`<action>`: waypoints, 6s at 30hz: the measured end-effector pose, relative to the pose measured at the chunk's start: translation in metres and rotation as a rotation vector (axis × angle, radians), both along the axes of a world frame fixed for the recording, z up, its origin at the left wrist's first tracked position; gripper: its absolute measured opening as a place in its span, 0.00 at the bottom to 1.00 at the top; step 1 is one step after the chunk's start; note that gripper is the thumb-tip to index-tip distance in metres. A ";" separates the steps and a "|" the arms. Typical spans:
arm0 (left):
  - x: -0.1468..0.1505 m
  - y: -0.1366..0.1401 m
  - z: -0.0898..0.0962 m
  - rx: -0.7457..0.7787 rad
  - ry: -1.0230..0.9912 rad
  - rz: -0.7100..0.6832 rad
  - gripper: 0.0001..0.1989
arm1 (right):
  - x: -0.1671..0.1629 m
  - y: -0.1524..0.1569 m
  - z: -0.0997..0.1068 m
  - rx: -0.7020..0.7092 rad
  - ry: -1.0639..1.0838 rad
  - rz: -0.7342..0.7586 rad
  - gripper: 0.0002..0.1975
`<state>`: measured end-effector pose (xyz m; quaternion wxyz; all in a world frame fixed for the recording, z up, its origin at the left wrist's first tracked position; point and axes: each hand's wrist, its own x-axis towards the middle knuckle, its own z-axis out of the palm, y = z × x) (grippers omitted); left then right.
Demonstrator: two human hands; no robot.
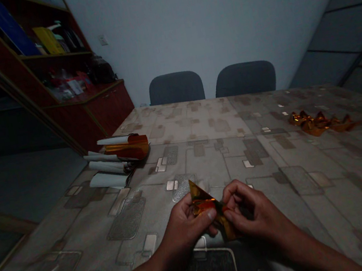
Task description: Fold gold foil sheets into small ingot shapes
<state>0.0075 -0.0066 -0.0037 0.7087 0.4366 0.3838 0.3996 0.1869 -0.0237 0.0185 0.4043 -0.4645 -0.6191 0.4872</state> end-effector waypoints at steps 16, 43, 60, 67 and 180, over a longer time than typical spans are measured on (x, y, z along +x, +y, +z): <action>0.002 -0.001 -0.001 -0.061 0.052 0.072 0.22 | 0.001 0.002 -0.006 -0.008 0.050 0.104 0.02; -0.001 0.005 0.013 -0.064 0.035 0.159 0.18 | 0.020 0.006 0.005 -0.059 0.192 -0.077 0.15; 0.005 -0.006 0.010 -0.209 -0.083 0.102 0.19 | 0.004 0.005 -0.011 -0.174 0.368 -0.154 0.13; 0.004 0.000 0.009 -0.111 -0.021 0.105 0.19 | 0.005 0.004 -0.003 -0.096 0.293 -0.255 0.12; -0.007 0.005 0.006 -0.044 -0.338 -0.036 0.07 | 0.015 0.006 0.004 0.615 -0.037 -0.070 0.06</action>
